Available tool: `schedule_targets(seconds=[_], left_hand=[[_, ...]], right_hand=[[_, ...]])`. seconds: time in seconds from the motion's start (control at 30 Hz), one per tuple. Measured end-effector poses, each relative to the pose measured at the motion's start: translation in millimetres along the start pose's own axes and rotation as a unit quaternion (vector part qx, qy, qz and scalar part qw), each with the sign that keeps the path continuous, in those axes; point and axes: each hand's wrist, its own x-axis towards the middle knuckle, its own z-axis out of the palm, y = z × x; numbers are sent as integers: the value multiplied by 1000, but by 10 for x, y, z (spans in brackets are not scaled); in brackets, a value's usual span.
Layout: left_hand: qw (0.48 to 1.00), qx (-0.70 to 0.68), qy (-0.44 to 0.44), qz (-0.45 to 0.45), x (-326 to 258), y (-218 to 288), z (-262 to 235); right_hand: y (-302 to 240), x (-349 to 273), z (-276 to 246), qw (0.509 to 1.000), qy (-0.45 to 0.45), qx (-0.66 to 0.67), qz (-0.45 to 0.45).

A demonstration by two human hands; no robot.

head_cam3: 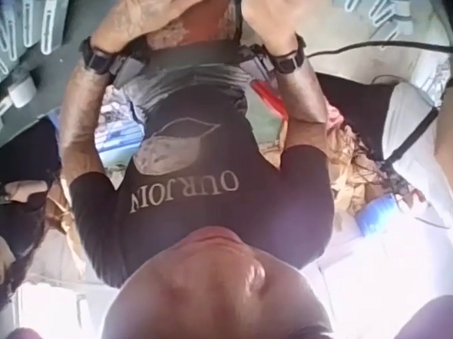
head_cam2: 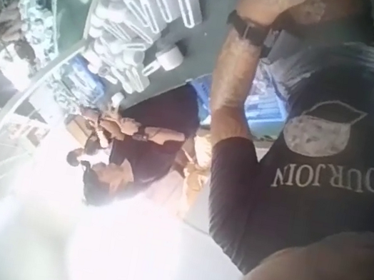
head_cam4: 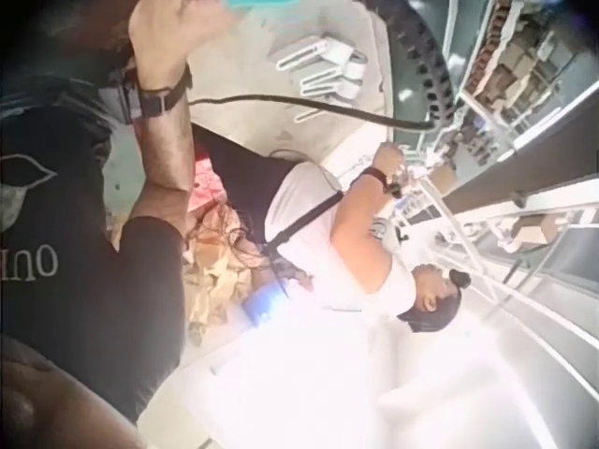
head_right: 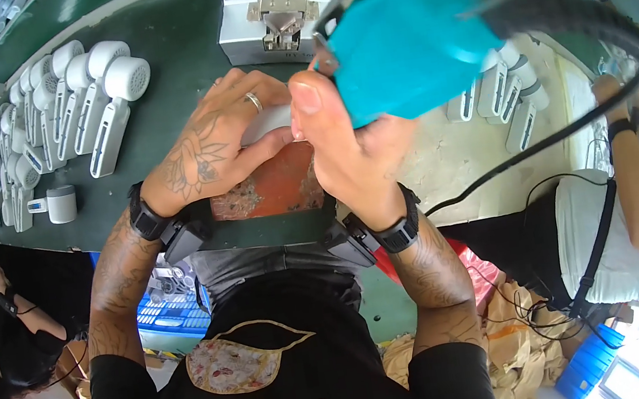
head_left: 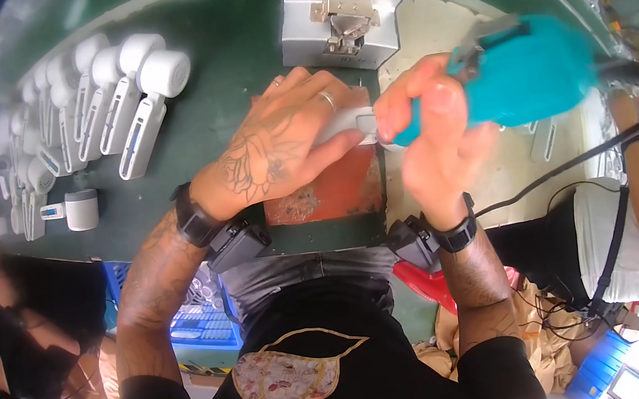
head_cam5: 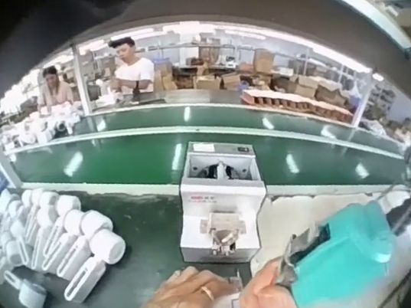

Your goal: The person picks up a handheld fan, places it on a block, and uses a power tool to drive a screw into the casing. They then use a thin metal tool to pry at the seam of the fan's handle before setting it aside and repeating the process with another fan.

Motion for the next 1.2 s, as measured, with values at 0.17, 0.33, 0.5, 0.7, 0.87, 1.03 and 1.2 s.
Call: schedule_targets(seconds=[0.17, 0.33, 0.5, 0.7, 0.87, 1.03, 1.2], left_hand=[[988, 38, 119, 92, -230, -175, 49], [970, 137, 158, 125, -408, 258, 168], [983, -45, 165, -64, -868, 310, -221], [742, -298, 549, -244, -1858, -274, -1137], [625, -270, 706, -197, -2485, -1059, -1881], [635, -272, 684, -233, -2574, -1478, -2277], [782, -96, 584, -197, -1823, -1048, -1845]], right_hand=[[172, -56, 35, 994, -12, -98, -49], [-419, 0, -458, 959, 193, 194, -69], [-468, 123, -307, 952, 274, 60, -126], [-359, -304, -374, 970, 242, 11, -25], [-499, -538, -98, 966, 206, -145, -57], [-294, -541, -148, 958, 179, -221, -30], [-258, -472, -78, 981, 183, -66, 8]])
